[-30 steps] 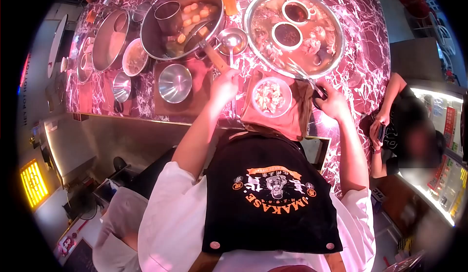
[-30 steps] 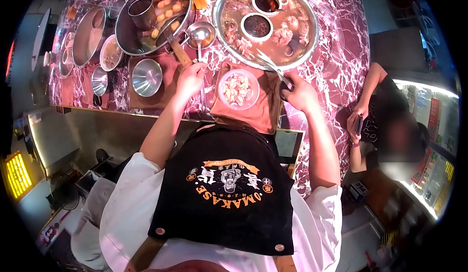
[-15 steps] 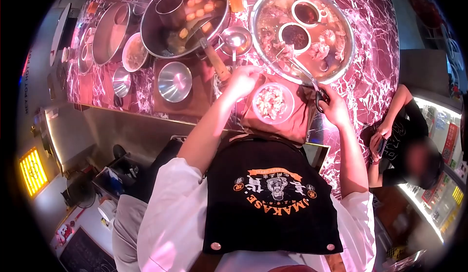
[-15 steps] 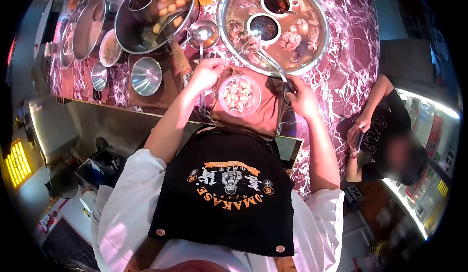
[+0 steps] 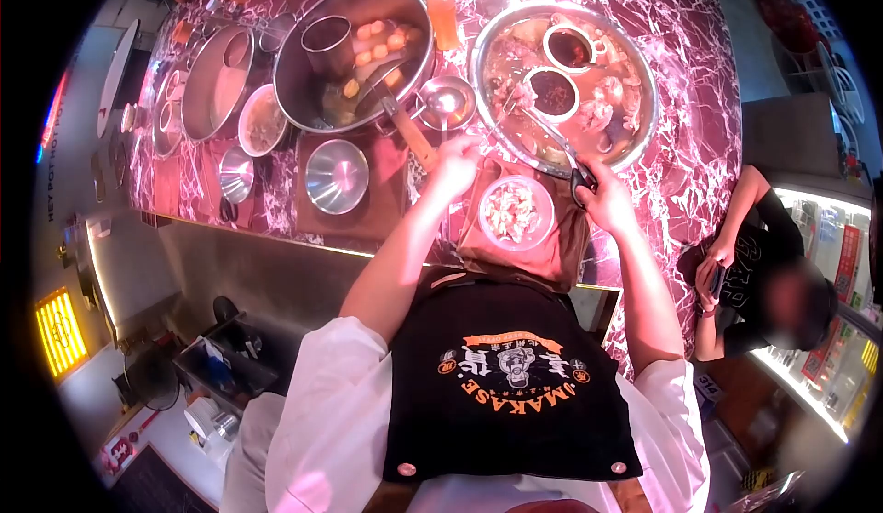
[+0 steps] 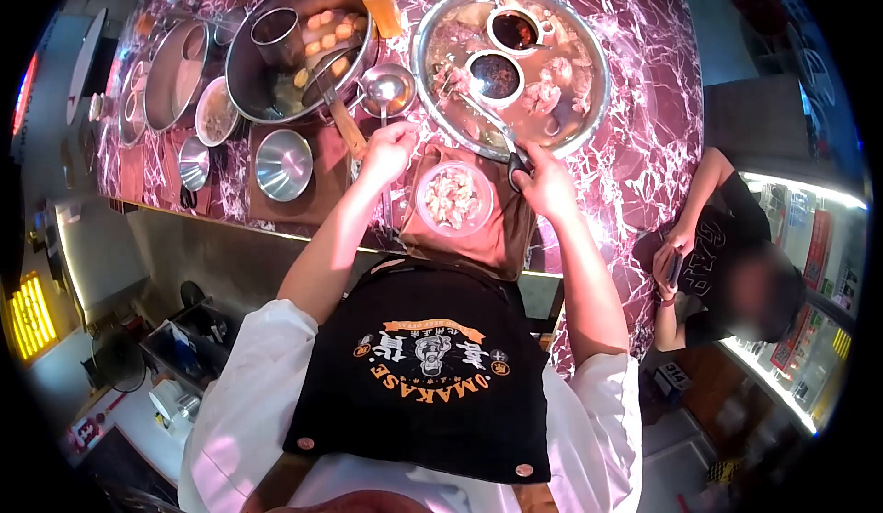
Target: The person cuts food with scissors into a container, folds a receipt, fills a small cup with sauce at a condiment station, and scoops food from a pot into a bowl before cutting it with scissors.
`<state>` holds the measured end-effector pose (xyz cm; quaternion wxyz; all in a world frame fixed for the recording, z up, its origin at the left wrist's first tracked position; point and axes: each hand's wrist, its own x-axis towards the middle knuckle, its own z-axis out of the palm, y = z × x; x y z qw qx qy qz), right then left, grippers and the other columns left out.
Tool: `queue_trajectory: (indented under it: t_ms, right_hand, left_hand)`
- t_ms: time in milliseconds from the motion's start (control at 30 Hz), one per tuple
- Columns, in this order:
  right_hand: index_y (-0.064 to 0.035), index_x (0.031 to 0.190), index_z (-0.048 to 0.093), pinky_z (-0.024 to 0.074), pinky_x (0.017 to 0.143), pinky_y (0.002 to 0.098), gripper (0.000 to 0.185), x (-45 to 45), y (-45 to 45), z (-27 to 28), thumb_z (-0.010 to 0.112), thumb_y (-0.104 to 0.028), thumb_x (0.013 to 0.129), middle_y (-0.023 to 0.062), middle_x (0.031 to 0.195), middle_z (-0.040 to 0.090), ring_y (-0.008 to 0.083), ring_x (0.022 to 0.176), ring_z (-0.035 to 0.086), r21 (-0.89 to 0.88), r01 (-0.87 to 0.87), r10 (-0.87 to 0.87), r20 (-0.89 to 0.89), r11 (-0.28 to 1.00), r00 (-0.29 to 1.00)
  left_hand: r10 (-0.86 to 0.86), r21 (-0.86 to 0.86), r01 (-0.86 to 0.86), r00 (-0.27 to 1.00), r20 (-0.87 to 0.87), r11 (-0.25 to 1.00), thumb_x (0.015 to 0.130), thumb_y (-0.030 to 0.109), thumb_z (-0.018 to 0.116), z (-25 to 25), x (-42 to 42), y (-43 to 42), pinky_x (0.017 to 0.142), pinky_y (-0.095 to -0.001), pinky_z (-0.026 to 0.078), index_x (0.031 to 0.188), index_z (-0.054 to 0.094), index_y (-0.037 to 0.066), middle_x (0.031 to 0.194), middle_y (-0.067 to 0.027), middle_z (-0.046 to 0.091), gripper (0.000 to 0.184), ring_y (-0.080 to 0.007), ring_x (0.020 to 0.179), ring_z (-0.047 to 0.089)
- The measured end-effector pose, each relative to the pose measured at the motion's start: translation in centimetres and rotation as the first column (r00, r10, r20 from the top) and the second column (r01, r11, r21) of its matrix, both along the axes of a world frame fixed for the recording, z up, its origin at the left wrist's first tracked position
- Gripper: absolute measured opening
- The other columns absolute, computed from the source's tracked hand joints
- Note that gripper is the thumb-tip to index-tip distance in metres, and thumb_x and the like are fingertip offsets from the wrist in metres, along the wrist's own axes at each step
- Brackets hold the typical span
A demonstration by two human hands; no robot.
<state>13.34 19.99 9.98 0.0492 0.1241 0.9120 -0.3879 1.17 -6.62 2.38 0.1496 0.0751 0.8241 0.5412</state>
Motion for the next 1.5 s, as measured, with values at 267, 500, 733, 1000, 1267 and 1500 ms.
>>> queue_trajectory:
  t_ms: [267,500,733,1000,1267,1500]
  right_hand:
    - [-0.0156,0.122,0.060,0.0515,0.080,0.0405,0.053,1.3,0.4,1.3,0.070,-0.020,0.071,0.0137,0.097,0.067,0.0307,0.089,0.066,0.175,-0.106,0.055,0.275,0.979,0.960]
    - [-0.0157,0.124,0.058,0.0508,0.084,0.0419,0.051,3.1,5.0,5.2,0.068,-0.023,0.074,0.0147,0.101,0.068,0.0306,0.094,0.066,0.330,0.039,-0.107,0.189,0.943,0.976]
    - [-0.0155,0.123,0.051,0.0510,0.085,0.0456,0.051,-0.6,6.8,3.6,0.064,-0.026,0.075,0.0180,0.101,0.061,0.0351,0.099,0.062,0.665,-0.061,-0.141,0.245,0.744,0.959]
    - [-0.0153,0.121,0.056,0.0506,0.086,0.0455,0.043,-1.5,11.2,1.6,0.061,-0.024,0.079,0.0200,0.104,0.067,0.0353,0.098,0.065,0.569,0.086,-0.276,0.256,0.818,0.927]
    - [-0.0130,0.119,0.059,0.0502,0.088,0.0444,0.043,-2.2,12.9,1.3,0.061,-0.028,0.078,0.0187,0.106,0.068,0.0345,0.100,0.065,0.519,0.111,-0.326,0.343,0.847,0.881]
    - [-0.0153,0.126,0.055,0.0507,0.087,0.0433,0.051,-0.8,12.9,1.6,0.062,-0.025,0.076,0.0202,0.106,0.067,0.0351,0.100,0.065,0.509,0.148,-0.341,0.309,0.848,0.888]
  left_hand:
    - [-0.117,-0.399,0.106,0.993,-0.003,0.911,0.089,0.015,0.054,1.0,2.0,-1.6,0.086,-0.0377,0.050,0.106,0.068,0.005,0.100,-0.0177,0.069,0.024,-0.0333,0.097,0.065]
    - [-0.079,-0.231,0.052,0.991,-0.106,0.972,0.090,0.014,0.055,2.7,4.0,-3.0,0.082,-0.0353,0.051,0.111,0.066,0.005,0.099,-0.0177,0.069,0.024,-0.0300,0.094,0.067]
    - [-0.087,-0.229,0.089,0.996,0.015,0.969,0.090,0.015,0.055,2.6,4.1,-1.3,0.082,-0.0384,0.051,0.109,0.067,0.006,0.099,-0.0182,0.068,0.024,-0.0327,0.094,0.066]
    - [-0.244,-0.241,0.234,0.970,-0.013,0.942,0.088,0.019,0.055,2.3,0.5,3.9,0.083,-0.0412,0.051,0.110,0.067,0.007,0.100,-0.0185,0.068,0.027,-0.0350,0.096,0.065]
    - [-0.319,-0.299,0.314,0.947,0.034,0.901,0.083,0.017,0.056,2.1,-1.9,12.6,0.084,-0.0424,0.050,0.100,0.071,0.009,0.099,-0.0155,0.069,0.024,-0.0353,0.094,0.065]
    - [-0.253,-0.100,0.267,0.958,0.135,0.959,0.085,0.015,0.056,-4.6,-3.0,17.3,0.084,-0.0379,0.050,0.099,0.071,0.007,0.099,-0.0178,0.069,0.022,-0.0323,0.095,0.066]
